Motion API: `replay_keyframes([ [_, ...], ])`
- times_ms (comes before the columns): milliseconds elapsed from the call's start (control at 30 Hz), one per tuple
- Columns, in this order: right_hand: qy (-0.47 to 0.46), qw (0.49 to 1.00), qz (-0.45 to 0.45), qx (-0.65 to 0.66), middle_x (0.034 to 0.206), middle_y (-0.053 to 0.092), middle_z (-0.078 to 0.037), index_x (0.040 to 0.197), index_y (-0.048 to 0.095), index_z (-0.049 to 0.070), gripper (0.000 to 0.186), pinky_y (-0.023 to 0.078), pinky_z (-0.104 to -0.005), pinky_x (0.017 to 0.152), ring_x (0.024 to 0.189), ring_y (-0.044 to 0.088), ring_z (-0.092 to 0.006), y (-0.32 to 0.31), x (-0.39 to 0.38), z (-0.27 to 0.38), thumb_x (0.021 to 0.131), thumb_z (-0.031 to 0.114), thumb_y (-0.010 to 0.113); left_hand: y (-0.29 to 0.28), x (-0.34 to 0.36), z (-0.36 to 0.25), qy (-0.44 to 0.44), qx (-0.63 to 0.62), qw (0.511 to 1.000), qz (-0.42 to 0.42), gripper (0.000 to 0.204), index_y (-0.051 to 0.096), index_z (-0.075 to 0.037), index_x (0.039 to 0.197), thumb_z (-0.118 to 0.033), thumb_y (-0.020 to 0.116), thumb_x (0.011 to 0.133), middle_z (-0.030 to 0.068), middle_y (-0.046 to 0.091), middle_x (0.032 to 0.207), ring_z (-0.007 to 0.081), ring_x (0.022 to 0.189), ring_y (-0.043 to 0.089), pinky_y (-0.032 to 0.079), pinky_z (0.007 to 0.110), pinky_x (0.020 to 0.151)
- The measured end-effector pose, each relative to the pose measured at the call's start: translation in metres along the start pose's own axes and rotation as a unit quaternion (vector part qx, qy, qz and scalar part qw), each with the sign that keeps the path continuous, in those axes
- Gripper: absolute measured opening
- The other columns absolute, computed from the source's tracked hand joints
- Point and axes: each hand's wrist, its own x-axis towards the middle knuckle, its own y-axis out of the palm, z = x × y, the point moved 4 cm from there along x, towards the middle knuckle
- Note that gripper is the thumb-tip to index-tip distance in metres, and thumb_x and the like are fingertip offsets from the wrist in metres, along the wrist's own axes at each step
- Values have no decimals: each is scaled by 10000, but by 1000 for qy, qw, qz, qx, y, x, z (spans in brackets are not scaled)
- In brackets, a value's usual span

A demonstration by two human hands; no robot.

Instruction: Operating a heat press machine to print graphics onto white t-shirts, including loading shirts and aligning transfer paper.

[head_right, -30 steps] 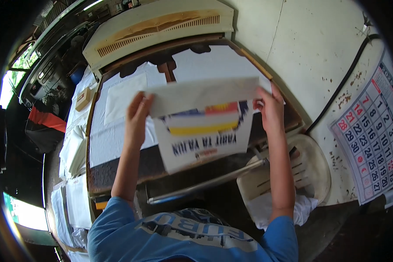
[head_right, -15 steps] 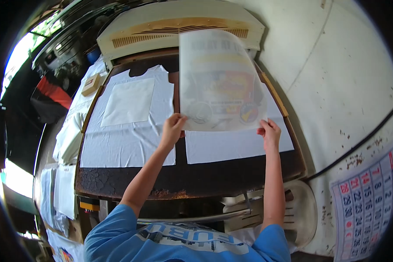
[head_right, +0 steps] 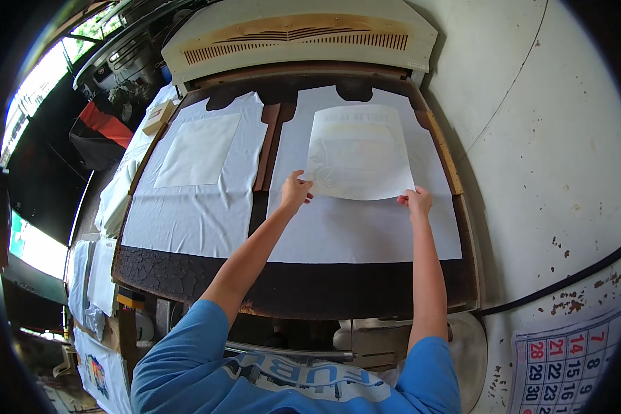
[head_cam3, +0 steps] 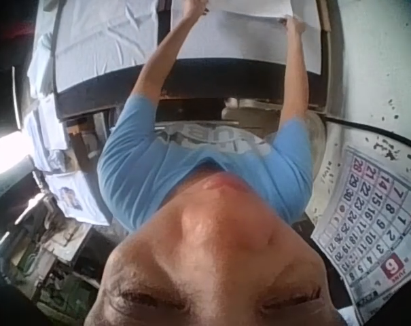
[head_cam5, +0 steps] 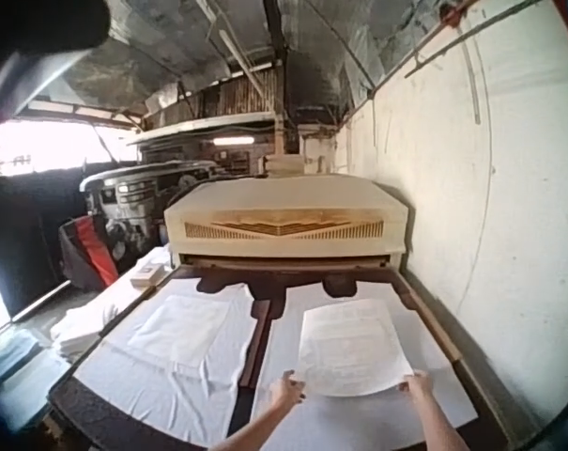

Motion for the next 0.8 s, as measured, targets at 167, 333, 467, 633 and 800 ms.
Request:
replay_keyframes([
  [167,-26,998,26,-48,812,575,-164,1193,418,-178,491,536,-287,518,573,625,-221,0,18,-1,737,-46,541,11,10,15,27,-5,999,17,337,584,42,1078,48,526,746,136,622,889,198,582,645,540,294,500],
  [333,-73,994,-6,-75,846,582,-172,1174,459,-157,474,538,-268,515,584,636,-217,0,29,4,715,-71,537,18,24,14,47,29,998,26,299,621,44,1022,55,538,734,159,634,937,200,628,662,543,272,531],
  [467,-96,988,-43,-110,806,629,-186,1133,499,-155,441,520,-257,505,556,646,-206,-7,42,3,701,-64,514,33,32,1,40,73,996,35,314,620,31,1047,38,555,740,164,645,916,190,637,659,541,257,552],
  [633,-89,990,-4,-110,807,597,-147,1154,506,-121,439,540,-266,518,580,641,-197,4,50,4,719,-72,521,31,41,1,23,95,995,17,317,623,21,1058,23,565,746,151,652,871,178,633,647,543,258,548],
  [800,-107,987,-22,-116,757,613,-147,1118,531,-121,406,534,-265,514,568,646,-195,9,55,5,716,-66,511,29,47,7,38,83,996,11,357,622,12,1062,23,536,715,134,631,660,160,521,610,502,268,498],
])
